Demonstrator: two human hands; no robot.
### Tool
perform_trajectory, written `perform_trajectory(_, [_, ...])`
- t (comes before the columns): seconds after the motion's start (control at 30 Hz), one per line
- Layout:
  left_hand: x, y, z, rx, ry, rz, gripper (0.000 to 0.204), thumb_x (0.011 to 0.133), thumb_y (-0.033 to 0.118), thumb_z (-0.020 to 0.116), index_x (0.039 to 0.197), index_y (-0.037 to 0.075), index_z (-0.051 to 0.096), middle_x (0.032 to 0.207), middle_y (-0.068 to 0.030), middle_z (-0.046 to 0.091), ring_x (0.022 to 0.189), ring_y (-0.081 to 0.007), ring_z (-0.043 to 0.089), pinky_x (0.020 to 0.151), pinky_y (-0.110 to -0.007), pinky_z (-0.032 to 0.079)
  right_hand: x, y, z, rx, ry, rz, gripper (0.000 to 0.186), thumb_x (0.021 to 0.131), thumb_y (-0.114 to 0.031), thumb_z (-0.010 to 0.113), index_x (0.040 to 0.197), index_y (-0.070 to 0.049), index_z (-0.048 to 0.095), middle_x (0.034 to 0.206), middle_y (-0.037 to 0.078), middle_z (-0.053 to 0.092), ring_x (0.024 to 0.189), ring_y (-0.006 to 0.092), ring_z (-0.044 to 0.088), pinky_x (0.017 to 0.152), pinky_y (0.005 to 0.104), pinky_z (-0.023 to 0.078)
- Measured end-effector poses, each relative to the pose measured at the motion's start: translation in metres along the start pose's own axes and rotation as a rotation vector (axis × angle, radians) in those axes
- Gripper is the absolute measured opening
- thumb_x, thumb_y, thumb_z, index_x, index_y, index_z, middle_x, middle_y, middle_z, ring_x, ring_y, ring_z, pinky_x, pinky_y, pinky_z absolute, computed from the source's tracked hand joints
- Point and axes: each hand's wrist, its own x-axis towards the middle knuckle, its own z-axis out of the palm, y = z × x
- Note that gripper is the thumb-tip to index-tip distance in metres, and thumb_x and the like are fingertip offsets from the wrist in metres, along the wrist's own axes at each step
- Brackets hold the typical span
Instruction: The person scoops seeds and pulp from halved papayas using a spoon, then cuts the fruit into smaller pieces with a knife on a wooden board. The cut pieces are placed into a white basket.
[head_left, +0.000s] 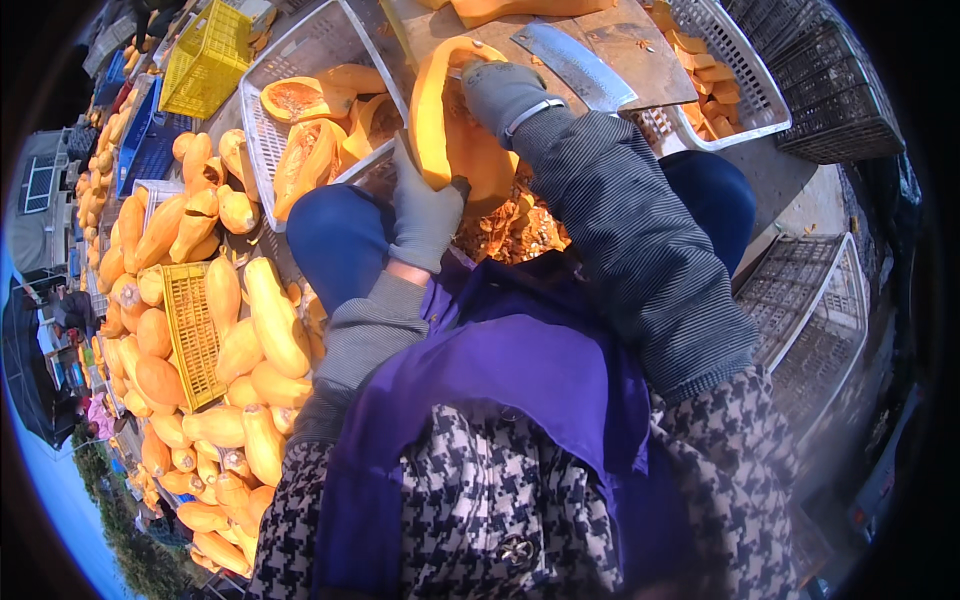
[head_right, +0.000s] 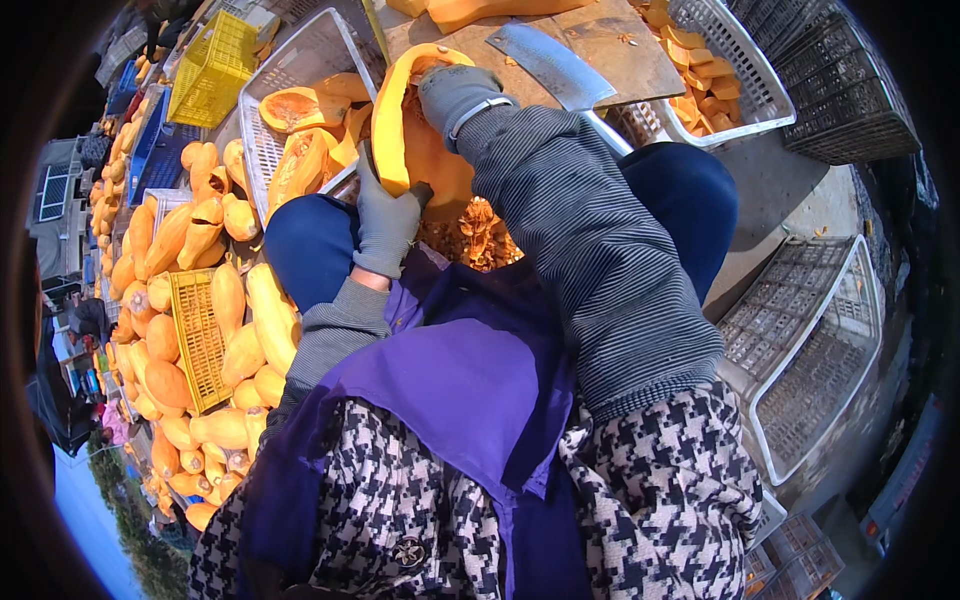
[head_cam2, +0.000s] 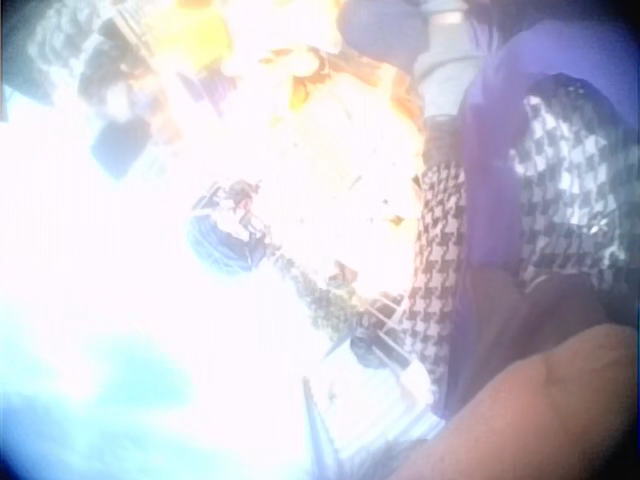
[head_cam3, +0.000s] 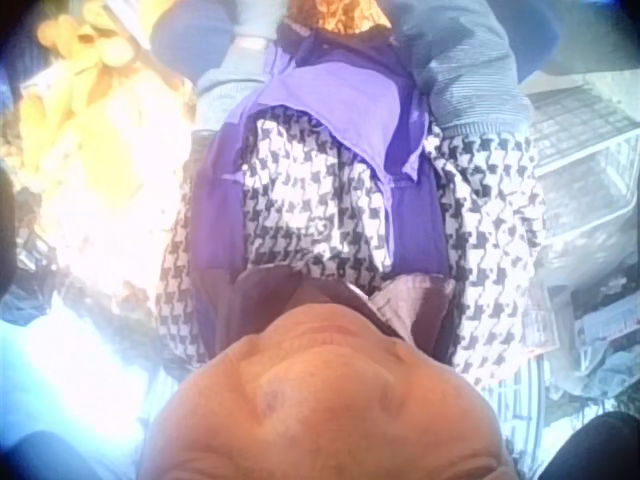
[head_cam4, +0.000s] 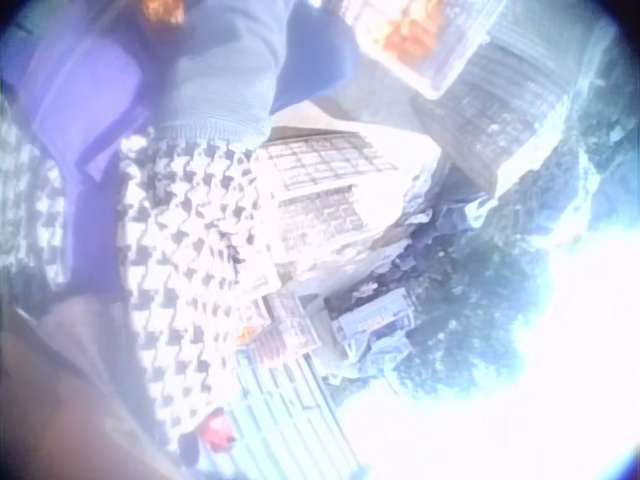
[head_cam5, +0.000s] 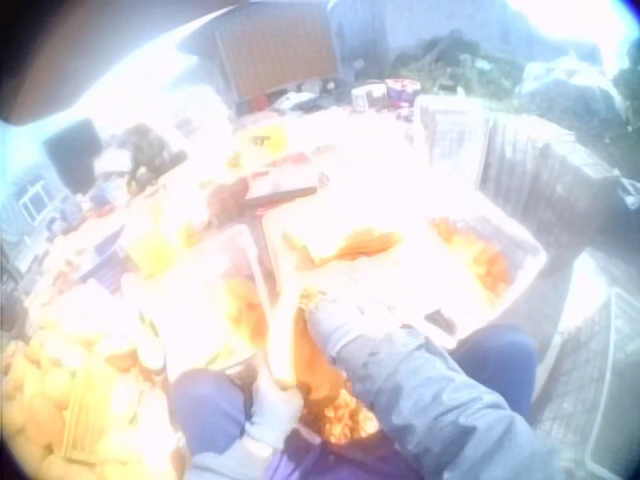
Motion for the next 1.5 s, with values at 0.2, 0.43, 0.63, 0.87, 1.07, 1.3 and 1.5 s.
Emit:
perform_trajectory(0.2, [0.006, -0.003, -0.001, -0.195, 0.006, -0.019, 0.083, 0.066, -0.002, 0.072, 0.137, 0.001, 0.031, 0.112, -0.0159, 0.058, 0.101, -0.0250, 0.060, 0.084, -0.034, 0.050, -0.043, 0.006, -0.002, -0.007, -0.006, -0.152, 0.023, 0.087, -0.009, 0.048, 0.108, -0.001, 0.053, 0.100, 0.022, 0.064, 0.094, 0.0348, 0.065, 0.075, 0.0435, 0.053])
perform_trajectory(0.43, [0.006, -0.007, 0.022, -0.464, 0.069, -0.014, 0.094, 0.064, -0.015, 0.069, 0.144, 0.006, 0.023, 0.133, -0.0126, 0.044, 0.118, -0.0221, 0.049, 0.097, -0.031, 0.044, -0.014, 0.021, -0.019, -0.188, 0.211, -0.019, 0.023, 0.089, -0.010, 0.051, 0.109, -0.002, 0.055, 0.097, 0.019, 0.063, 0.091, 0.0341, 0.065, 0.076, 0.0394, 0.054])
perform_trajectory(0.63, [-0.006, 0.002, 0.033, -0.023, 0.089, 0.361, 0.084, 0.067, -0.001, 0.063, 0.142, 0.004, 0.027, 0.138, -0.0219, 0.038, 0.129, -0.0365, 0.038, 0.107, -0.037, 0.032, -0.003, 0.020, -0.016, -0.244, 0.079, 0.031, 0.024, 0.092, -0.013, 0.046, 0.111, -0.001, 0.055, 0.101, 0.020, 0.065, 0.094, 0.0339, 0.064, 0.080, 0.0394, 0.053])
perform_trajectory(0.87, [-0.004, 0.009, 0.036, -0.026, 0.136, 0.350, 0.083, 0.067, -0.001, 0.068, 0.140, 0.003, 0.029, 0.129, -0.0224, 0.042, 0.120, -0.0376, 0.044, 0.102, -0.038, 0.037, -0.036, 0.012, -0.022, 0.115, -0.065, 0.146, 0.024, 0.093, -0.013, 0.044, 0.111, -0.001, 0.055, 0.102, 0.021, 0.065, 0.096, 0.0341, 0.064, 0.082, 0.0398, 0.052])
perform_trajectory(1.07, [0.013, 0.005, 0.036, -0.450, 0.247, 0.073, 0.075, 0.064, -0.007, 0.068, 0.131, 0.002, 0.037, 0.113, -0.0116, 0.055, 0.106, -0.0228, 0.055, 0.093, -0.032, 0.043, -0.058, -0.013, 0.008, 0.054, -0.131, 0.036, 0.028, 0.089, -0.016, 0.051, 0.111, 0.001, 0.057, 0.105, 0.023, 0.064, 0.097, 0.0332, 0.064, 0.085, 0.0420, 0.050])
perform_trajectory(1.3, [0.009, -0.007, 0.031, -0.457, 0.110, -0.111, 0.091, 0.062, -0.014, 0.067, 0.142, 0.003, 0.025, 0.136, -0.0146, 0.043, 0.122, -0.0269, 0.046, 0.103, -0.034, 0.038, -0.010, 0.015, -0.021, 0.298, -0.170, 0.167, 0.021, 0.084, -0.010, 0.054, 0.093, 0.004, 0.066, 0.077, 0.016, 0.069, 0.066, 0.0233, 0.068, 0.067, 0.0362, 0.053])
perform_trajectory(1.5, [0.005, -0.009, 0.037, -0.412, 0.152, -0.016, 0.093, 0.063, -0.011, 0.068, 0.143, 0.000, 0.021, 0.138, -0.0156, 0.041, 0.126, -0.0274, 0.042, 0.106, -0.034, 0.034, 0.008, 0.007, 0.016, 0.986, -0.093, 0.485, 0.027, 0.088, -0.019, 0.054, 0.095, 0.004, 0.066, 0.083, 0.017, 0.068, 0.067, 0.0235, 0.067, 0.058, 0.0335, 0.054])
